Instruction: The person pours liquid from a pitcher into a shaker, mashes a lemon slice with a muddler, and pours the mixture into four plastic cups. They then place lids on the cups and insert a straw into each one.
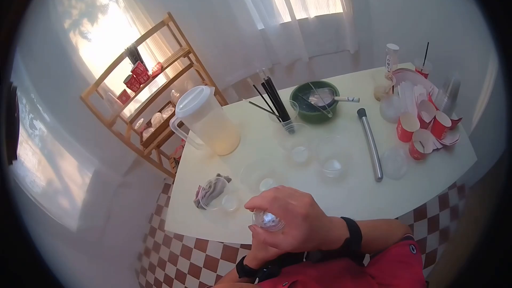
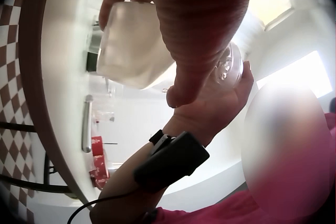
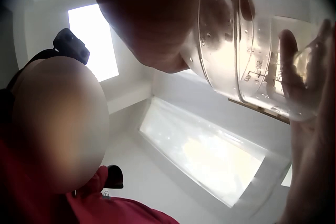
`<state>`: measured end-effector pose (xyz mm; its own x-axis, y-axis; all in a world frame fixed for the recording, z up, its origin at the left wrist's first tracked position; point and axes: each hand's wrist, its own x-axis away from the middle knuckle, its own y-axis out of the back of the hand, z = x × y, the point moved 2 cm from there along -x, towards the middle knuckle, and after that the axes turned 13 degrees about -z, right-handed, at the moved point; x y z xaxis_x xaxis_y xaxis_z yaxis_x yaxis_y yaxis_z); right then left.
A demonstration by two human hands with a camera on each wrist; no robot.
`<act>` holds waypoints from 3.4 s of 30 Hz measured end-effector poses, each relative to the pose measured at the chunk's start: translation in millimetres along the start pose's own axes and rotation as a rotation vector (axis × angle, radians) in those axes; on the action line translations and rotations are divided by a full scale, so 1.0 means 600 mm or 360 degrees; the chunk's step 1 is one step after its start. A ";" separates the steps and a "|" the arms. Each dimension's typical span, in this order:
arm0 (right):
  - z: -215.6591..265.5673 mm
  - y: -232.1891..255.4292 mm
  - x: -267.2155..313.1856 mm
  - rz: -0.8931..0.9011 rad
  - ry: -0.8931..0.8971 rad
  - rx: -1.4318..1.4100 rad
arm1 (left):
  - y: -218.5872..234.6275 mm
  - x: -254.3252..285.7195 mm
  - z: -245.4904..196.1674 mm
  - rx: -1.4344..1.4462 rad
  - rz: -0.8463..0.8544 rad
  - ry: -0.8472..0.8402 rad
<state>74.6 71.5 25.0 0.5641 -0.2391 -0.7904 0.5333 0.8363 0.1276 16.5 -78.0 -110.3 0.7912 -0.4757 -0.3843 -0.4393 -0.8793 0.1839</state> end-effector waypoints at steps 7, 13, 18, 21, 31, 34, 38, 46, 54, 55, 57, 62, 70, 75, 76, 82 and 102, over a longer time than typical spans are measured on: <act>0.011 0.007 -0.001 -0.0129 -0.0060 0.0072 | -0.009 -0.035 -0.047 0.0181 0.0164 -0.0002; 0.026 0.002 0.003 -0.0190 0.0065 0.0033 | 0.008 -0.024 -0.024 0.0219 0.0234 -0.0099; 0.027 0.008 0.014 -0.0215 0.0030 0.0087 | -0.013 0.005 -0.011 0.0007 0.0011 -0.0082; 0.019 -0.005 0.014 -0.0223 0.0046 0.0024 | 0.000 0.003 -0.013 0.0112 0.0116 -0.0064; 0.010 -0.007 0.018 -0.0262 0.0009 -0.0049 | -0.002 0.000 -0.015 0.0082 0.0106 -0.0039; 0.009 0.007 0.020 -0.0188 -0.0102 0.0075 | -0.006 0.006 -0.014 0.0064 0.0091 -0.0044; 0.017 0.022 0.027 -0.0278 0.0002 0.0090 | -0.010 -0.001 -0.016 0.0096 0.0096 -0.0041; 0.014 0.029 0.032 -0.0257 -0.0071 0.0168 | -0.011 0.000 -0.017 0.0090 0.0078 -0.0046; 0.006 -0.002 0.036 -0.0355 0.0024 -0.0069 | 0.012 0.003 -0.022 0.0082 0.0048 -0.0047; 0.013 0.007 0.036 -0.0314 0.0015 -0.0021 | 0.002 0.007 -0.020 0.0077 0.0041 -0.0050; 0.025 0.018 0.032 -0.0264 0.0071 0.0053 | -0.011 0.008 -0.019 0.0088 0.0034 -0.0048; -0.005 -0.015 0.023 -0.0282 -0.0005 -0.0186 | -0.006 0.000 -0.020 0.0084 0.0066 -0.0028; 0.021 -0.002 0.004 -0.0235 0.0072 -0.0160 | -0.009 -0.003 -0.024 0.0081 0.0088 -0.0031; 0.019 -0.016 0.030 -0.0360 0.0171 -0.0304 | -0.011 -0.006 -0.028 0.0062 0.0141 -0.0064; 0.026 -0.002 0.029 -0.0310 0.0104 -0.0194 | -0.013 -0.006 -0.027 0.0066 0.0138 -0.0064; 0.030 0.001 -0.012 -0.0285 0.0270 -0.0271 | -0.027 -0.009 -0.033 0.0100 0.0203 -0.0062; 0.042 0.228 0.124 -0.0759 -0.0417 0.0486 | -0.237 -0.004 -0.092 0.0578 0.0599 -0.0230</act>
<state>205.1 155.7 -1.3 0.3345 -0.6972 -0.6341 0.8991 0.4377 -0.0069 100.4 47.2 -85.6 0.4956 -0.7257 -0.4773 -0.8200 -0.5721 0.0183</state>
